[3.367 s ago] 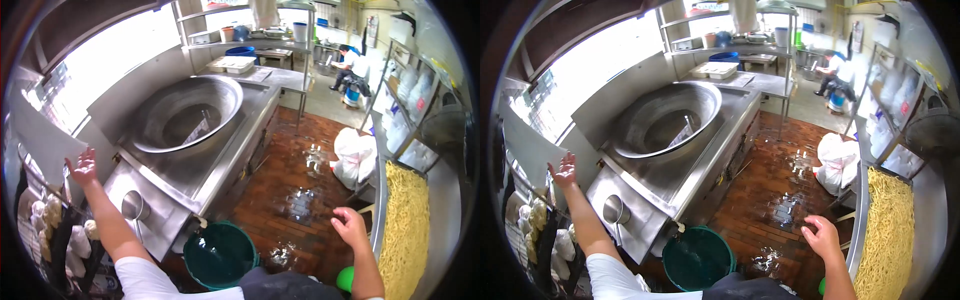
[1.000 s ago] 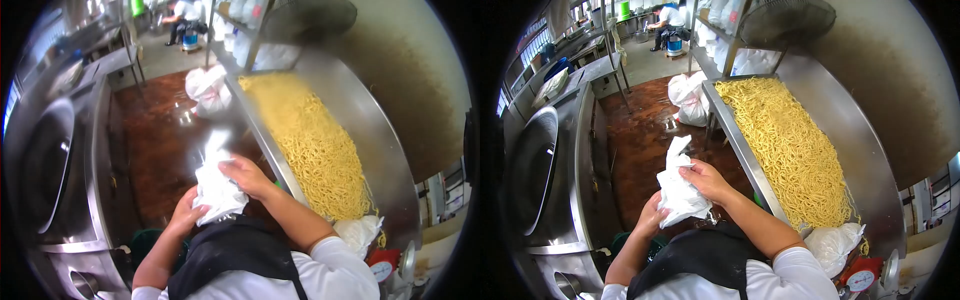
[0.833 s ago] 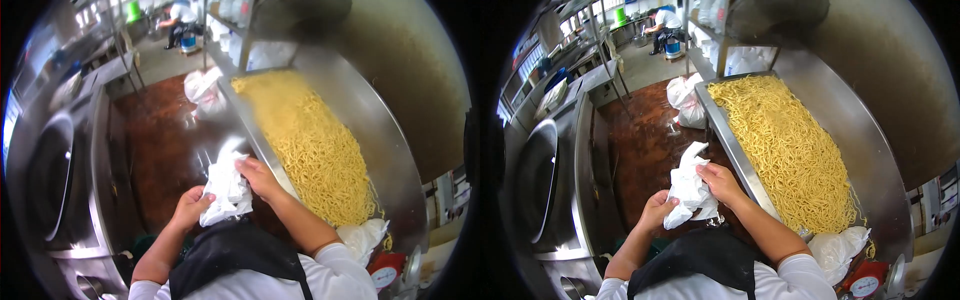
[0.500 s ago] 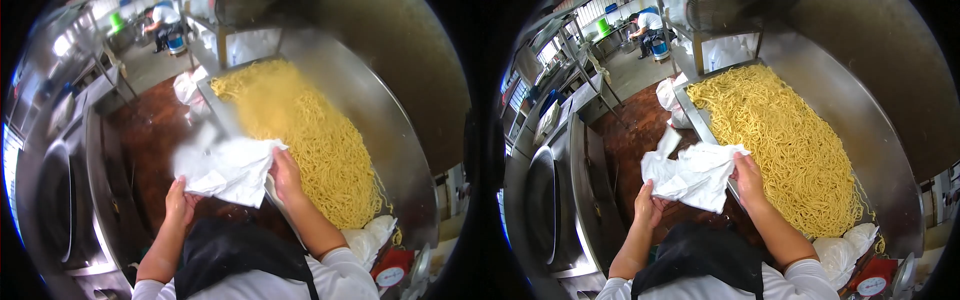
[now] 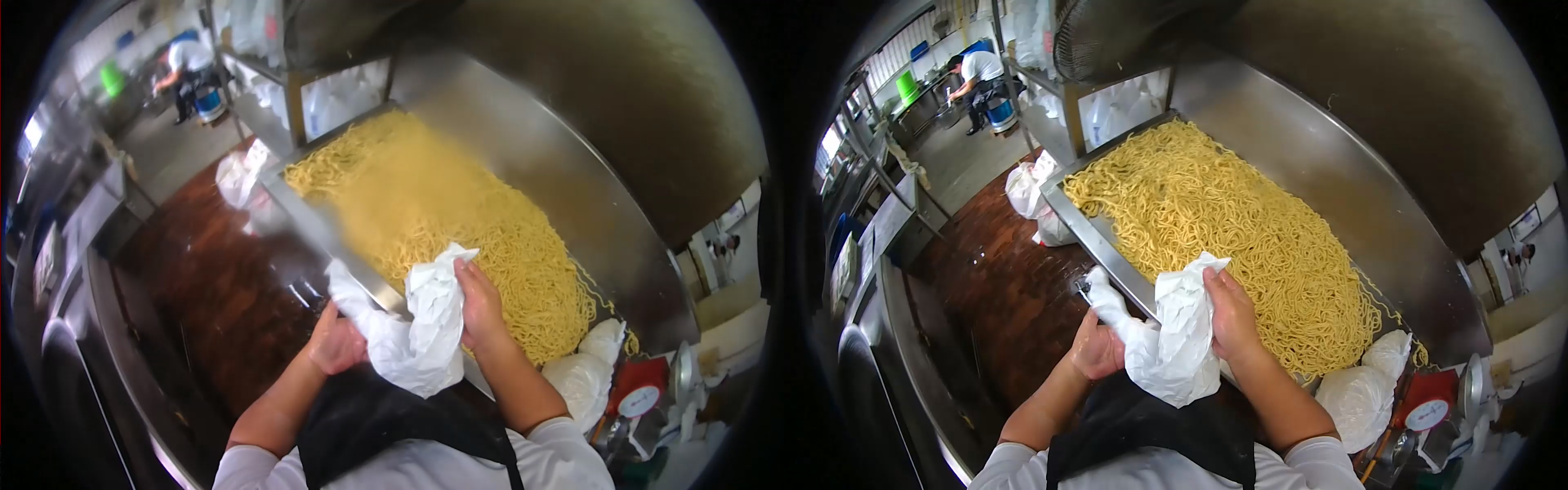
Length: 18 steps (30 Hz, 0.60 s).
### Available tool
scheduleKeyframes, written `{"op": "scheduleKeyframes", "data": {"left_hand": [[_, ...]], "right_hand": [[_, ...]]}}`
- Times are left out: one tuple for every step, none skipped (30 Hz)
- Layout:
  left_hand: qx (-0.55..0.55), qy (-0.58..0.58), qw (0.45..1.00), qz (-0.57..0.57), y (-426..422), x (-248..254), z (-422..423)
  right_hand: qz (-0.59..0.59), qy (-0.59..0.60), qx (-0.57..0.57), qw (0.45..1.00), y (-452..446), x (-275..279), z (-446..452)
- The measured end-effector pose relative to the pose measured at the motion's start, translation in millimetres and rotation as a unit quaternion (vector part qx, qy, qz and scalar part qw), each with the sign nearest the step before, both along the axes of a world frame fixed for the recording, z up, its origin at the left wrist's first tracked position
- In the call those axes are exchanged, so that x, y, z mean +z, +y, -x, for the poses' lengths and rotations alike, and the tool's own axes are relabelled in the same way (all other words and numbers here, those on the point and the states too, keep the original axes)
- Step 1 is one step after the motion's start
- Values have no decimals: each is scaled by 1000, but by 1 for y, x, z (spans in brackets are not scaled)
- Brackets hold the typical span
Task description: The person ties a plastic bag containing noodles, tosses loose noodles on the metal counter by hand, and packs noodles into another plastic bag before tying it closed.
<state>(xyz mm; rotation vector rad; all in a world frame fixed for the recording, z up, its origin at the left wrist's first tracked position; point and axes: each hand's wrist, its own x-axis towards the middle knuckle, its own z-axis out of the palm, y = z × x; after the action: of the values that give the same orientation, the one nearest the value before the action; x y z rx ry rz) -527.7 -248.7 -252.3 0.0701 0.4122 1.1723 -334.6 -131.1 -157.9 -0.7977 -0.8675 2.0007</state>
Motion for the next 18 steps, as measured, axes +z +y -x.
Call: {"op": "scheduleKeyframes", "data": {"left_hand": [[0, -13, 998, 56, 8, 33, -5], [12, 69, 994, -81, 7, -7, 7], [25, 149, 965, -215, 5, -46, 26], [0, 320, 926, -199, 2, -30, 40], [-10, 323, 927, -191, -3, -25, 49], [-14, 295, 937, -185, -5, -24, 54], [-15, 272, 945, -180, -2, -21, 52], [-12, 262, 950, -172, 5, -16, 43], [-6, 252, 953, -165, 17, -10, 31], [5, 246, 955, -163, 29, -2, 20], [17, 240, 956, -166, 40, 9, 13], [26, 230, 958, -168, 53, 20, 12], [34, 217, 961, -167, 62, 29, 14], [36, 213, 962, -169, 67, 36, 20], [18, 107, 983, -150, 72, 44, 29], [0, 2, 992, -130, 75, 49, 38], [3, 2, 991, -133, 78, 50, 44], [-57, -36, 985, -161, 80, 49, 51]], "right_hand": [[-9, -17, -12, 1000, -3, 1, 1], [-21, -39, -50, 998, -7, 6, 1], [-24, -38, -59, 997, -9, 14, 0], [-40, -53, -110, 992, -9, 24, -3], [-55, -66, -162, 983, -8, 29, -8], [-61, -39, -171, 983, -3, 29, -16], [-60, -37, -181, 981, -1, 34, -17], [-83, -42, -204, 975, 0, 42, -17], [-105, -50, -226, 967, 1, 47, -18], [-129, -48, -220, 966, 6, 43, -21], [-127, -53, -226, 964, 6, 39, -23], [-157, -63, -217, 961, 8, 36, -24], [-189, -72, -205, 958, 9, 35, -24], [-192, -76, -203, 957, 9, 35, -25], [-198, -115, -225, 947, 9, 34, -27], [-204, -152, -247, 935, 8, 34, -28], [-207, -150, -244, 935, 8, 34, -30], [-206, -142, -276, 928, 8, 34, -33]]}}
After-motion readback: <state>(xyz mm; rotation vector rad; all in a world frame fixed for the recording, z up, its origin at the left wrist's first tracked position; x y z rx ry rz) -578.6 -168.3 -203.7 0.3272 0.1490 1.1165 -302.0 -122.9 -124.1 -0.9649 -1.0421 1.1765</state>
